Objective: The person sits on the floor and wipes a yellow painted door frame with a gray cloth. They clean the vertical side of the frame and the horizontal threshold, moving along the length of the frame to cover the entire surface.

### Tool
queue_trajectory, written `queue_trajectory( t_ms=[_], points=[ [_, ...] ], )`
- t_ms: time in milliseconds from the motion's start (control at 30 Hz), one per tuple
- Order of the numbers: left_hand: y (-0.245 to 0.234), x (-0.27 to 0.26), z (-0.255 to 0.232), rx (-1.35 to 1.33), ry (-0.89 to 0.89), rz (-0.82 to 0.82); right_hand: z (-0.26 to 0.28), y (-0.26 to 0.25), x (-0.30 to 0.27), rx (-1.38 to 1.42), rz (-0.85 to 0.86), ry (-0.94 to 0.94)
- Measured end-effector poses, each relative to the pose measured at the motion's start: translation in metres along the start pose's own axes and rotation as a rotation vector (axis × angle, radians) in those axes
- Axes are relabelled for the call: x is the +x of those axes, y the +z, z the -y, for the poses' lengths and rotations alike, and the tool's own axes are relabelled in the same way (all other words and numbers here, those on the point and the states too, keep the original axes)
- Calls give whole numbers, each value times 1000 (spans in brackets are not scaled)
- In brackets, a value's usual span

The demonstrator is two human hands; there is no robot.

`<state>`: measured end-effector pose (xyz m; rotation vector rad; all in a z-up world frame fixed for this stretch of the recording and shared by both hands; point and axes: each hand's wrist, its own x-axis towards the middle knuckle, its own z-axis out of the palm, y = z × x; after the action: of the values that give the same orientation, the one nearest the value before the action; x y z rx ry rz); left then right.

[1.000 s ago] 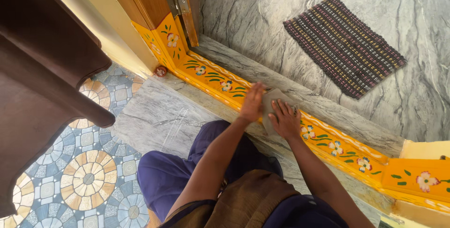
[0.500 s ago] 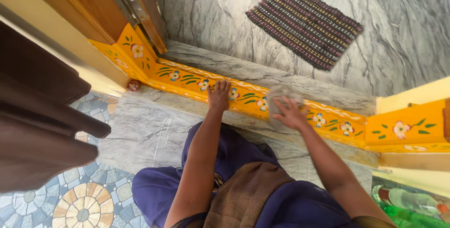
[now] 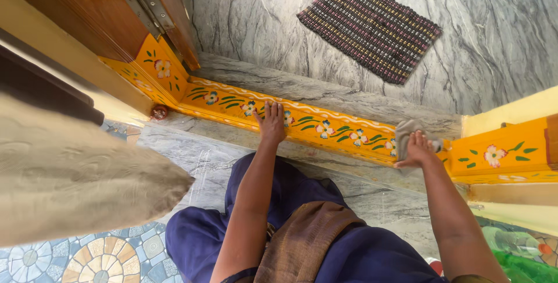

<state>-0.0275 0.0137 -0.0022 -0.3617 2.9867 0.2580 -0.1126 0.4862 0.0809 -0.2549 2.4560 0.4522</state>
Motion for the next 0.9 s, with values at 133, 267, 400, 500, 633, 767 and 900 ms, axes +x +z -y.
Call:
queue_trajectory(
  t_ms=[133, 267, 400, 500, 633, 767, 900],
  points=[
    [-6, -5, 2, -134, -10, -16, 41, -5, 20, 41, -77, -230],
    [-21, -5, 0, -131, -38, 129, 111, -7, 36, 122, -160, -340],
    [-32, -6, -2, -149, -70, 190, 210, -28, 43, 78, -246, -530],
    [-37, -7, -1, -193, -79, 197, 282, -51, 42, 154, -289, -614],
    [-33, -6, -2, -211, -71, 130, 307, -60, 37, 326, -421, -516],
    [-39, -5, -1, -224, -96, 221, 254, -53, 32, 395, -495, -323],
    [-42, -5, -1, -205, -101, 264, 140, -25, 28, 428, -453, -18]
  ],
)
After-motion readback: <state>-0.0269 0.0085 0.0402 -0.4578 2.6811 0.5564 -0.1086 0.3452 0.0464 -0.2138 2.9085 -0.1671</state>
